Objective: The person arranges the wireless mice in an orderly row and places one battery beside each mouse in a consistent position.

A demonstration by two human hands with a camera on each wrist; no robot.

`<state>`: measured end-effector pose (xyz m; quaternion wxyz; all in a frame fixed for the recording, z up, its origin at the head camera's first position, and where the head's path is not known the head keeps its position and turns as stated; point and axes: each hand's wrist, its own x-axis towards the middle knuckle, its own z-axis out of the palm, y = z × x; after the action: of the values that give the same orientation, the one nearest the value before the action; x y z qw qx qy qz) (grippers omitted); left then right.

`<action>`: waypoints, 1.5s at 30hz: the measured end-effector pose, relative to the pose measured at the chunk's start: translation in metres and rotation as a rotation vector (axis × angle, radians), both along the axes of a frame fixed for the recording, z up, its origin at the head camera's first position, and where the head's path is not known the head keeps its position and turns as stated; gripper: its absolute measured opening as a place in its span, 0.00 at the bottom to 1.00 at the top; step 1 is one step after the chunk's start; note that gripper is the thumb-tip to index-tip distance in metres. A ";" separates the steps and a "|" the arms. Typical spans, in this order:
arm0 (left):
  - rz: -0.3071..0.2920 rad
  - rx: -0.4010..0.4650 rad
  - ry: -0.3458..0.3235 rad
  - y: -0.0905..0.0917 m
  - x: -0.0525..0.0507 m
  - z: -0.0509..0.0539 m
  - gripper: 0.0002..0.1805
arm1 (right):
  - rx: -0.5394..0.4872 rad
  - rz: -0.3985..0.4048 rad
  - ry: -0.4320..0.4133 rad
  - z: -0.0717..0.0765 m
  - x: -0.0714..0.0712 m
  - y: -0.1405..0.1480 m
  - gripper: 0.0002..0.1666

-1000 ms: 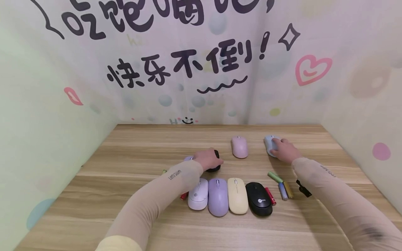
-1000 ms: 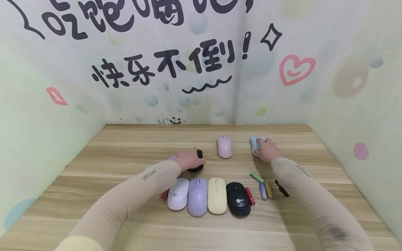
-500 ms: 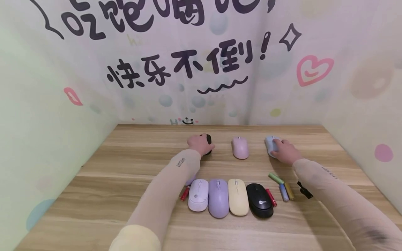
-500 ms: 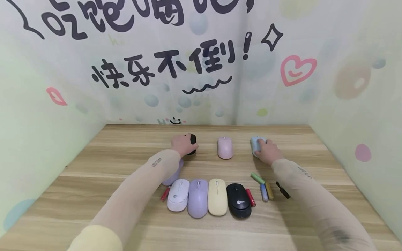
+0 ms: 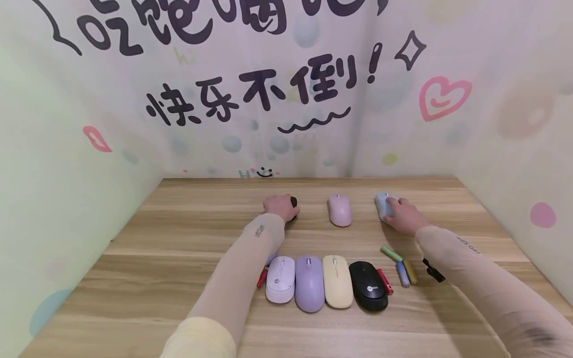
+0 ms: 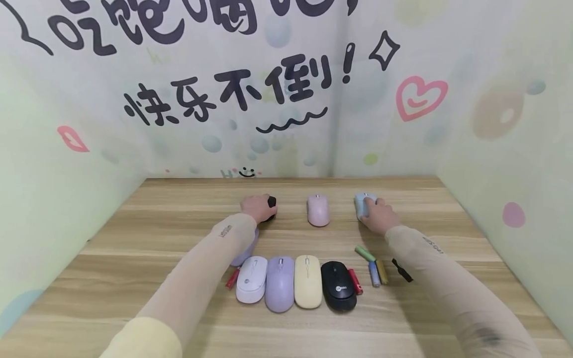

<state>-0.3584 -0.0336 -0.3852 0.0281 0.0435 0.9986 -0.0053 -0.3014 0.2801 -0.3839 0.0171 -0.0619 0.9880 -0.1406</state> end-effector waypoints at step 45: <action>-0.044 0.268 -0.207 -0.060 0.104 0.006 0.41 | -0.044 -0.013 -0.014 0.008 0.003 0.001 0.38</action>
<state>-0.2540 -0.0940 -0.3795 0.1248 0.0690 0.9809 0.1321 -0.2983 0.2814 -0.3759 0.0218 -0.0549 0.9849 -0.1628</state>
